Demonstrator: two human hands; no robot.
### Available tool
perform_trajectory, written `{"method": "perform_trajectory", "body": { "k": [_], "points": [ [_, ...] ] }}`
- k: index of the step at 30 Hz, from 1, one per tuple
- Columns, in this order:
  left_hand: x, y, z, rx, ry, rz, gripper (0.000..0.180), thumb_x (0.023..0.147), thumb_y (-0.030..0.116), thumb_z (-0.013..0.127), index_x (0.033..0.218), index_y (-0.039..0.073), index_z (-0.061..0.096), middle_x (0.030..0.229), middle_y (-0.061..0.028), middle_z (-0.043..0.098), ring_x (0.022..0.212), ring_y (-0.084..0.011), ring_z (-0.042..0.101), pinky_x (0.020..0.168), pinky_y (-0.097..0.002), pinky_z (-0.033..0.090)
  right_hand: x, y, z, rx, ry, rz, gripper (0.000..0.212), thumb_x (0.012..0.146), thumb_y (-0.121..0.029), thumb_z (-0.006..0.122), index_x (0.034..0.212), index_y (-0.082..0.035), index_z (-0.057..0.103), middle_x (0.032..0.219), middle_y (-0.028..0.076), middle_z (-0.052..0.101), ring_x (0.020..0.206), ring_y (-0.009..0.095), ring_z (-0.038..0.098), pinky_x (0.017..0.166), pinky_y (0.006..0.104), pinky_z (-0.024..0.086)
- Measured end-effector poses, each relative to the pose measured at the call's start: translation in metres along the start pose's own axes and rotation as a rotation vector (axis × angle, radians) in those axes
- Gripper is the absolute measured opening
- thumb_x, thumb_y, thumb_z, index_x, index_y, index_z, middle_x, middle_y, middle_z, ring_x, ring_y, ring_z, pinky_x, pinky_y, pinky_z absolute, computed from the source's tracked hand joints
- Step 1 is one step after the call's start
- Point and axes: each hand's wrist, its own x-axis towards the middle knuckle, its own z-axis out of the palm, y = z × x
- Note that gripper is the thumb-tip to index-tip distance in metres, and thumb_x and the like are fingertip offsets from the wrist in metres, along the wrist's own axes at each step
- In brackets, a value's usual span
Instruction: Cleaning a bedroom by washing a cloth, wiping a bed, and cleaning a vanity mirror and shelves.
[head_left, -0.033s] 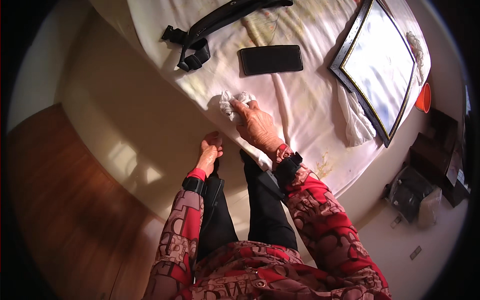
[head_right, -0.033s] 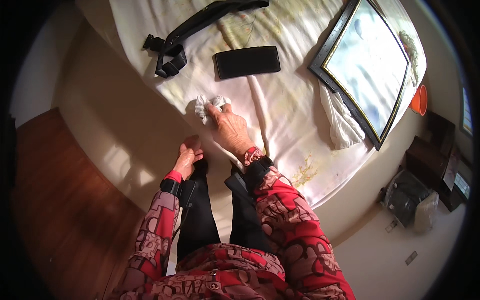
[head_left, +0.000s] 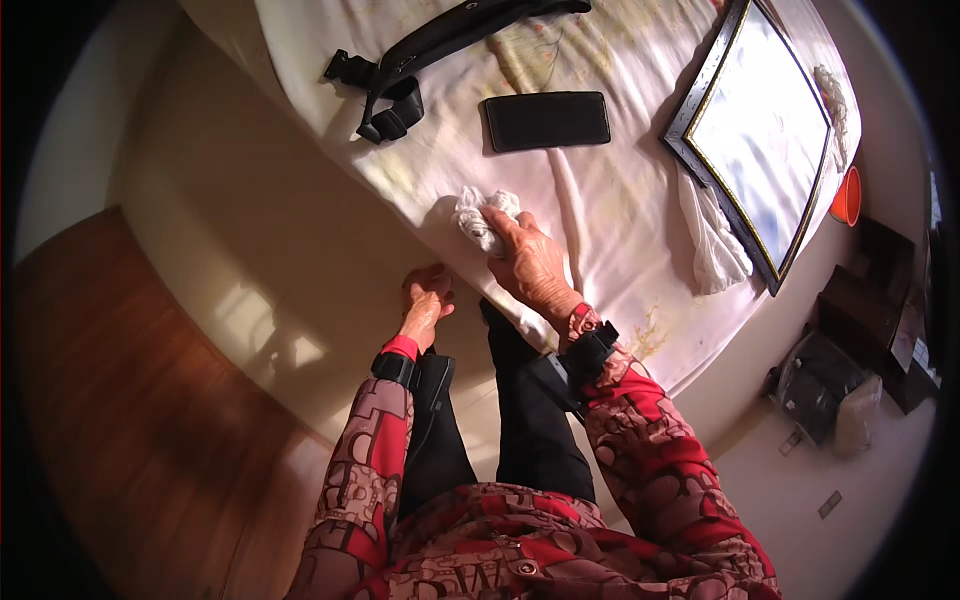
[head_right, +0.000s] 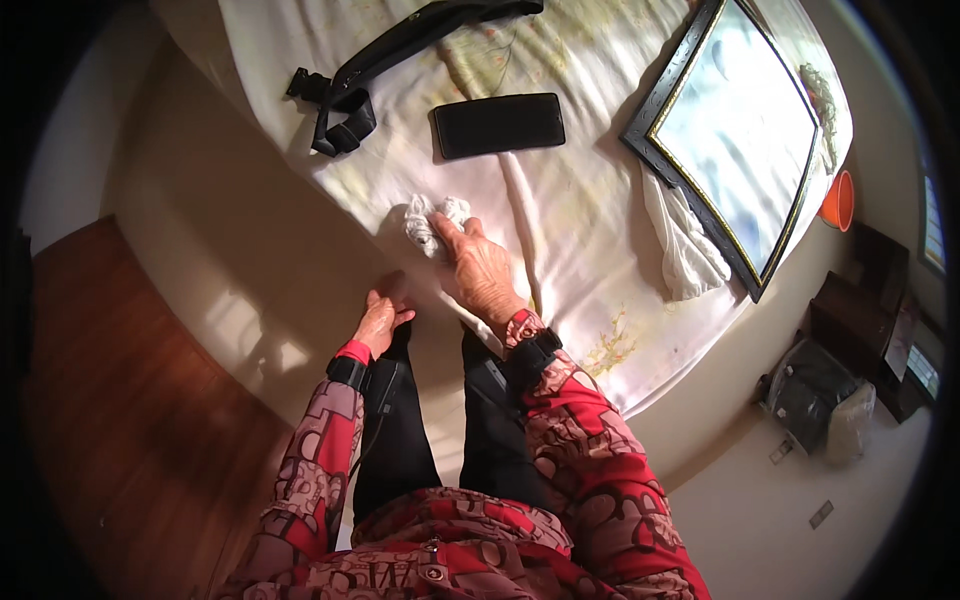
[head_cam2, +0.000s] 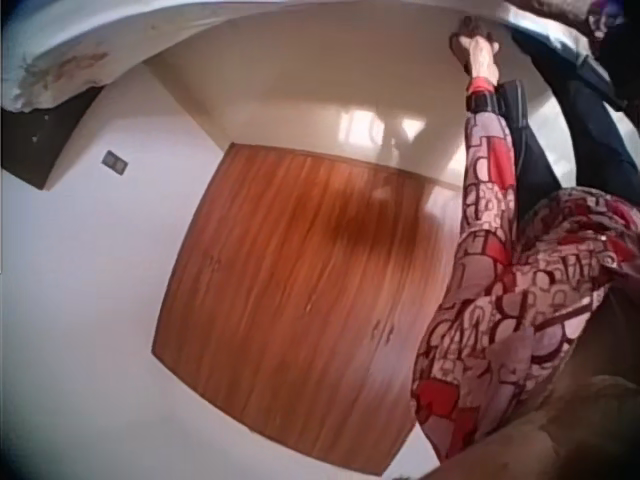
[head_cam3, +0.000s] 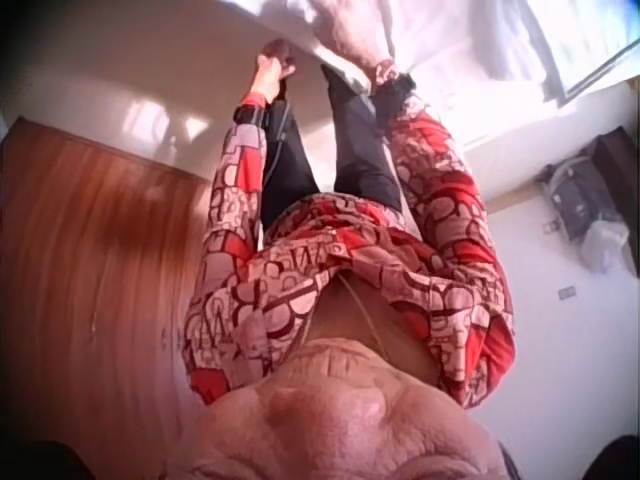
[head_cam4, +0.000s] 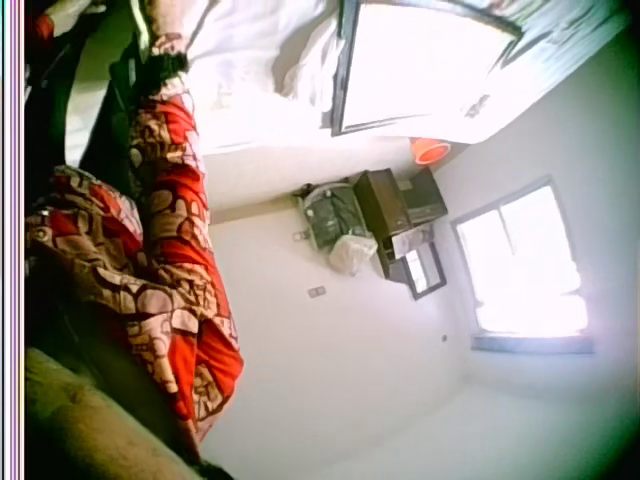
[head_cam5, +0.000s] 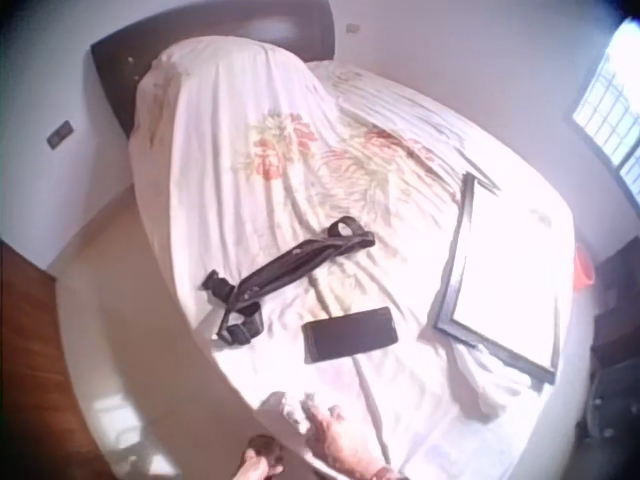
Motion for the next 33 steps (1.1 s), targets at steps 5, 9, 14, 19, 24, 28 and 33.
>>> {"method": "perform_trajectory", "body": {
  "k": [5, 9, 14, 19, 24, 28, 33],
  "points": [
    [0.024, -0.007, 0.012, -0.097, -0.029, -0.079, 0.065, 0.082, 0.017, 0.056, 0.134, 0.007, 0.018, 0.11, -0.0073, 0.045, 0.092, -0.0162, 0.051, 0.071, -0.0356, 0.048, -0.074, 0.091, -0.02, 0.513, 0.494, 0.223, 0.052, 0.068, -0.008, 0.063, 0.118, -0.002, 0.049, 0.101, 0.021, 0.058, 0.092, 0.033, 0.058, 0.081, 0.0383, 0.045],
    [0.012, 0.021, 0.012, 0.094, -0.12, 0.01, 0.014, 0.085, 0.018, 0.055, 0.077, 0.011, 0.045, 0.069, -0.0007, 0.053, 0.054, -0.0115, 0.058, 0.046, -0.0213, 0.045, -0.131, 0.091, -0.041, 0.06, 0.294, 0.354, 0.073, 0.068, -0.022, 0.071, 0.131, -0.007, 0.036, 0.113, 0.021, 0.053, 0.092, 0.031, 0.058, 0.074, 0.0355, 0.049],
    [-0.023, 0.057, 0.009, 0.197, -0.298, 0.095, 0.024, 0.087, 0.023, 0.055, 0.073, 0.007, 0.045, 0.066, -0.0058, 0.057, 0.053, -0.0126, 0.059, 0.044, -0.0188, 0.042, -0.232, 0.158, 0.034, 0.579, 1.009, 1.077, 0.06, 0.077, -0.032, 0.063, 0.125, -0.005, 0.039, 0.108, 0.021, 0.052, 0.075, 0.023, 0.058, 0.058, 0.0328, 0.05],
    [-0.043, 0.095, 0.025, 0.146, -0.48, 0.135, 0.02, 0.087, 0.022, 0.057, 0.078, 0.008, 0.047, 0.07, -0.0072, 0.059, 0.06, -0.0155, 0.061, 0.052, -0.0215, 0.045, -0.299, 0.202, 0.102, 1.417, 1.067, 1.53, 0.055, 0.084, -0.036, 0.058, 0.122, -0.004, 0.035, 0.097, 0.019, 0.051, 0.068, 0.029, 0.06, 0.061, 0.0501, 0.052],
    [-0.052, 0.102, 0.029, 0.174, -0.433, 0.093, 0.018, 0.086, 0.022, 0.058, 0.081, 0.008, 0.048, 0.071, -0.0069, 0.059, 0.064, -0.0165, 0.059, 0.059, -0.0266, 0.045, -0.313, 0.227, 0.142, 1.715, 1.246, 1.225, 0.036, 0.084, -0.034, 0.058, 0.103, -0.006, 0.05, 0.079, 0.012, 0.058, 0.07, 0.024, 0.059, 0.068, 0.0406, 0.05],
    [-0.05, 0.098, 0.023, 0.219, -0.38, 0.1, 0.018, 0.086, 0.023, 0.058, 0.081, 0.009, 0.048, 0.07, -0.0062, 0.057, 0.063, -0.016, 0.058, 0.059, -0.0259, 0.045, -0.312, 0.215, 0.15, 1.577, 1.306, 1.211, 0.026, 0.083, -0.03, 0.062, 0.083, -0.006, 0.052, 0.066, 0.007, 0.057, 0.051, 0.016, 0.053, 0.046, 0.0286, 0.046],
    [-0.049, 0.096, 0.015, 0.354, -0.318, 0.048, 0.02, 0.086, 0.024, 0.058, 0.081, 0.009, 0.047, 0.069, -0.0051, 0.054, 0.06, -0.0147, 0.055, 0.058, -0.025, 0.045, -0.346, 0.197, 0.119, 1.348, 1.191, 1.13, 0.03, 0.08, -0.03, 0.065, 0.066, -0.008, 0.052, 0.05, 0.0, 0.047, 0.035, 0.006, 0.037, 0.032, 0.0209, 0.026]
  ]
}}
